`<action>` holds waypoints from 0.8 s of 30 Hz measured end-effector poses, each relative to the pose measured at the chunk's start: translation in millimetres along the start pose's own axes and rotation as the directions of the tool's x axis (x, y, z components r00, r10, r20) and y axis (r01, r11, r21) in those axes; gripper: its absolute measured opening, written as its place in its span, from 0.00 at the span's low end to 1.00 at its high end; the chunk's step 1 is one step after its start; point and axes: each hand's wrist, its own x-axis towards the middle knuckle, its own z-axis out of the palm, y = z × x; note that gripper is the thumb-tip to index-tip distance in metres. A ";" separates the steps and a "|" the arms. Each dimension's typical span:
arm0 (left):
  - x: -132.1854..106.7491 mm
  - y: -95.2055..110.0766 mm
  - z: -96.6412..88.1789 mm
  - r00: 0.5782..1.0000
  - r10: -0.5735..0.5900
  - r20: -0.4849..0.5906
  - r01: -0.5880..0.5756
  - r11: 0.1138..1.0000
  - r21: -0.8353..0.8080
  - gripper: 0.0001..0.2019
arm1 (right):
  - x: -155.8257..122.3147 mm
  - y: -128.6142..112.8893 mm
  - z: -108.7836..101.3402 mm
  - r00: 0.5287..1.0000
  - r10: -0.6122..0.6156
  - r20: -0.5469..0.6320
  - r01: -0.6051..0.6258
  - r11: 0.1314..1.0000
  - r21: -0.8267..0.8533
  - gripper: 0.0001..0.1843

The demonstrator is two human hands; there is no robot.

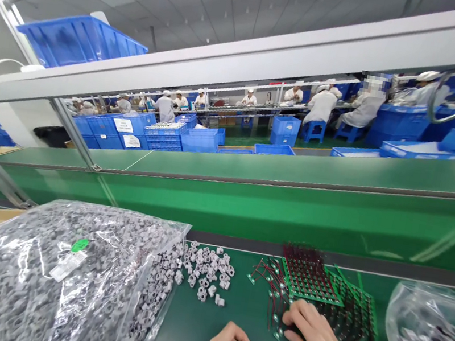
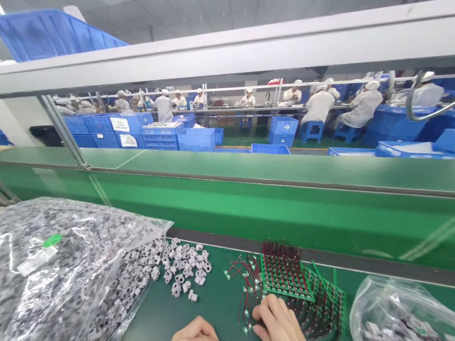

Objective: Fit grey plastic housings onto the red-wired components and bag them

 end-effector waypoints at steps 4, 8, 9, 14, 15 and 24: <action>12.7 16.6 -33.9 0.988 -0.018 -0.151 0.063 0.954 0.293 0.11 | 4.4 4.7 17.2 0.985 -0.154 -0.082 0.143 0.982 -0.123 0.15; 27.0 27.7 -55.8 0.990 -0.094 -0.108 0.140 0.798 0.586 0.15 | 8.8 -7.0 9.1 0.989 -0.142 -0.041 0.140 0.989 -0.047 0.19; 29.9 28.2 -57.1 0.989 -0.124 -0.079 0.146 0.761 0.633 0.14 | 9.8 -9.5 5.7 0.992 -0.119 -0.030 0.119 0.993 -0.005 0.18; 33.4 29.3 -50.4 0.995 -0.060 -0.077 0.093 0.831 0.549 0.11 | 14.3 -20.9 -4.6 0.995 0.013 0.098 -0.031 0.981 0.190 0.16; 32.9 30.2 -48.4 0.995 -0.042 -0.094 0.079 0.893 0.442 0.10 | 15.5 -24.9 -5.6 0.989 0.046 0.138 -0.077 0.971 0.226 0.16; 37.2 35.9 -30.4 0.924 -0.381 0.021 0.285 0.653 -0.702 0.24 | 30.1 -76.1 -9.8 0.911 0.188 0.367 -0.373 0.755 0.540 0.23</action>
